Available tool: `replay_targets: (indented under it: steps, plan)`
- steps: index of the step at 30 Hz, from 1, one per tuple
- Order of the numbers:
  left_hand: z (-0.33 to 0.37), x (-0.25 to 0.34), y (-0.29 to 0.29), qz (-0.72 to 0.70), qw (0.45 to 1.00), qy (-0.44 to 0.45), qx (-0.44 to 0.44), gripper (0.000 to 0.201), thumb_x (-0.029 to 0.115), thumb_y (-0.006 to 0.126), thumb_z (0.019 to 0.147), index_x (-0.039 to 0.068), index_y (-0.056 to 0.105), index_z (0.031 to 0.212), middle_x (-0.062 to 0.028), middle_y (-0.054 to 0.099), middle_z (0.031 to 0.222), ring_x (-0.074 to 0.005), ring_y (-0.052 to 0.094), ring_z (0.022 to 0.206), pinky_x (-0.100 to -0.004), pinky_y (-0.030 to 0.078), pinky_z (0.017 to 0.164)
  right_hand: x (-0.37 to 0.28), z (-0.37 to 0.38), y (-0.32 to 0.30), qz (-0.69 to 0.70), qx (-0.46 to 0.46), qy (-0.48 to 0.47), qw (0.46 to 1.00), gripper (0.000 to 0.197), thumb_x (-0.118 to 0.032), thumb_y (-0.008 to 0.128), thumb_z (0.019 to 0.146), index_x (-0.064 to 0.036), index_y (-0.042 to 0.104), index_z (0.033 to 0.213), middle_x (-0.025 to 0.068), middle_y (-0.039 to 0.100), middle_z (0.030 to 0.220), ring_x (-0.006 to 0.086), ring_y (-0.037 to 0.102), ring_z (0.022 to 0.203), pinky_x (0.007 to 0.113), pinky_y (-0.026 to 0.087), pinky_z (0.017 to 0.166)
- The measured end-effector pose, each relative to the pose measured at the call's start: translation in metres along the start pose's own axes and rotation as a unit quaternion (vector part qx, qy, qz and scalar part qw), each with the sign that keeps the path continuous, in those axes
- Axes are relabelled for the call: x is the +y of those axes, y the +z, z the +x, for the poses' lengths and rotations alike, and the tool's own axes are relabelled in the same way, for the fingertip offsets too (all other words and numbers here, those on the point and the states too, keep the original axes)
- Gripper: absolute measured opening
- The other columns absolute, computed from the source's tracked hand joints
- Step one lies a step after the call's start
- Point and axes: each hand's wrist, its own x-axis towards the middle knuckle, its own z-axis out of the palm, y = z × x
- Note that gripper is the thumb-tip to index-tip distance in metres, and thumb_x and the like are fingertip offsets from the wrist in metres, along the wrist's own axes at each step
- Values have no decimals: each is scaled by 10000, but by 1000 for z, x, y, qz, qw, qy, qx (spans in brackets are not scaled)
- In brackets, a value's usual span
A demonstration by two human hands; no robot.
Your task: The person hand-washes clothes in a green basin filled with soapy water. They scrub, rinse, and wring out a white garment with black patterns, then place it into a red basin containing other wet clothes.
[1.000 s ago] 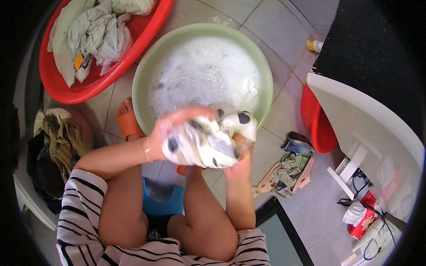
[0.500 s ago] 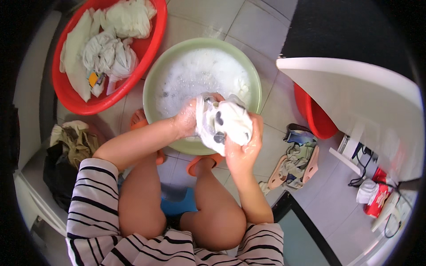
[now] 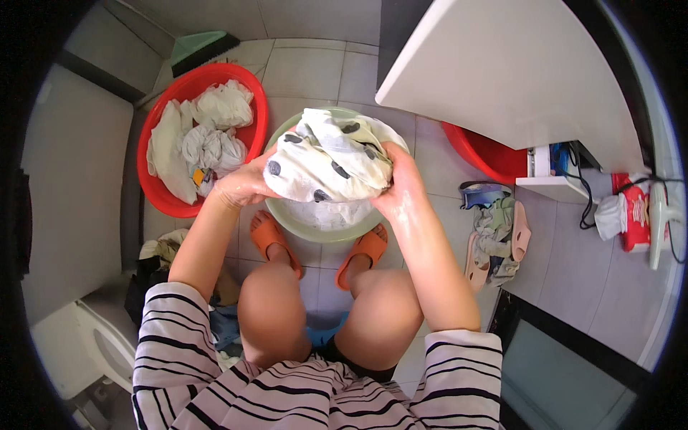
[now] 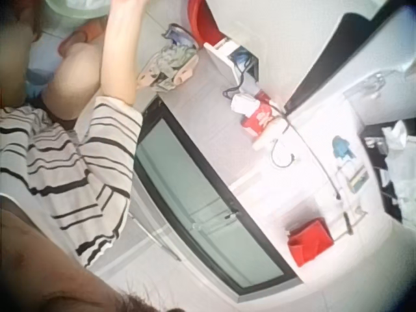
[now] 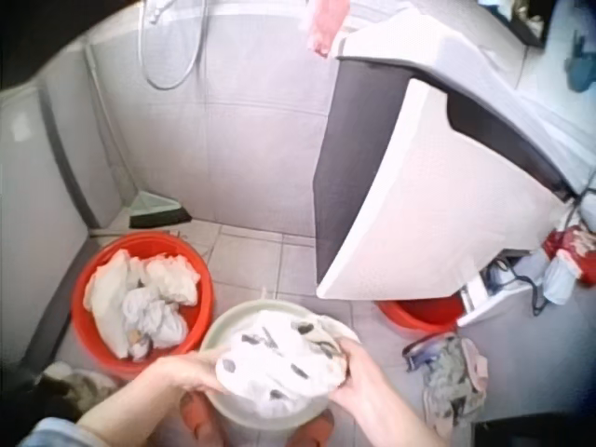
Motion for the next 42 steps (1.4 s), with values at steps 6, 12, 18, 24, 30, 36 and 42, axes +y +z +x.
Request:
replay_targets:
  steps: [6, 12, 18, 24, 30, 36, 42]
  plan:
    - [13, -13, 24, -6, 983, 158, 95, 756, 185, 757, 720, 28, 339, 1329, -74, 474, 1257, -172, 442, 1169, -310, 356, 979, 16, -11, 11, 80, -77, 27, 993, 313, -163, 489, 887, 11, 521, 1145, 146, 583, 1126, 274, 573, 1036, 409, 462, 924]
    - [34, -29, 28, -156, 939, 141, 274, 396, 302, 559, 871, 21, 528, 1147, -84, 602, 1059, -198, 586, 982, -332, 467, 840, 40, -13, 30, -96, -24, -223, 970, 317, -23, 561, 795, -19, 537, 1111, 104, 595, 1063, 209, 597, 969, 319, 494, 835]
    - [62, -22, 18, -233, 960, 54, 147, 306, 229, 442, 920, 19, 549, 1115, -90, 630, 1038, -211, 624, 909, -341, 509, 815, 50, -36, 46, -261, -42, -438, 859, 375, 62, 518, 671, 21, 557, 1042, 75, 599, 986, 166, 573, 925, 282, 445, 834]
    - [70, -15, 1, -213, 970, -114, 29, 217, 205, 482, 900, 38, 602, 968, -81, 642, 956, -189, 629, 836, -354, 536, 738, 48, -38, 42, -408, -86, -501, 759, 371, 71, 467, 616, 34, 573, 969, 95, 597, 917, 172, 566, 878, 264, 438, 813]
    - [60, -18, 13, -163, 981, -68, 82, 185, 225, 530, 880, 71, 620, 930, -65, 645, 927, -177, 630, 832, -343, 535, 733, 40, -21, 34, -469, -144, -481, 727, 272, 6, 559, 679, 12, 575, 951, 90, 596, 875, 167, 566, 846, 269, 446, 794]
    - [47, -12, 16, -137, 977, -135, 96, 314, 326, 528, 898, 81, 576, 1089, -50, 619, 1072, -167, 599, 969, -360, 507, 818, 34, -32, 41, -370, -182, -453, 791, 465, 23, 550, 690, -20, 501, 1150, 112, 574, 1046, 210, 565, 946, 286, 447, 829]
    - [44, 9, 13, 53, 978, 10, 200, 469, 403, 602, 853, 55, 539, 1160, -60, 597, 1119, -166, 589, 991, -331, 491, 816, 13, -23, 16, -366, -164, -249, 881, 590, -19, 593, 745, -47, 394, 1300, 74, 512, 1191, 173, 516, 1077, 302, 404, 923]
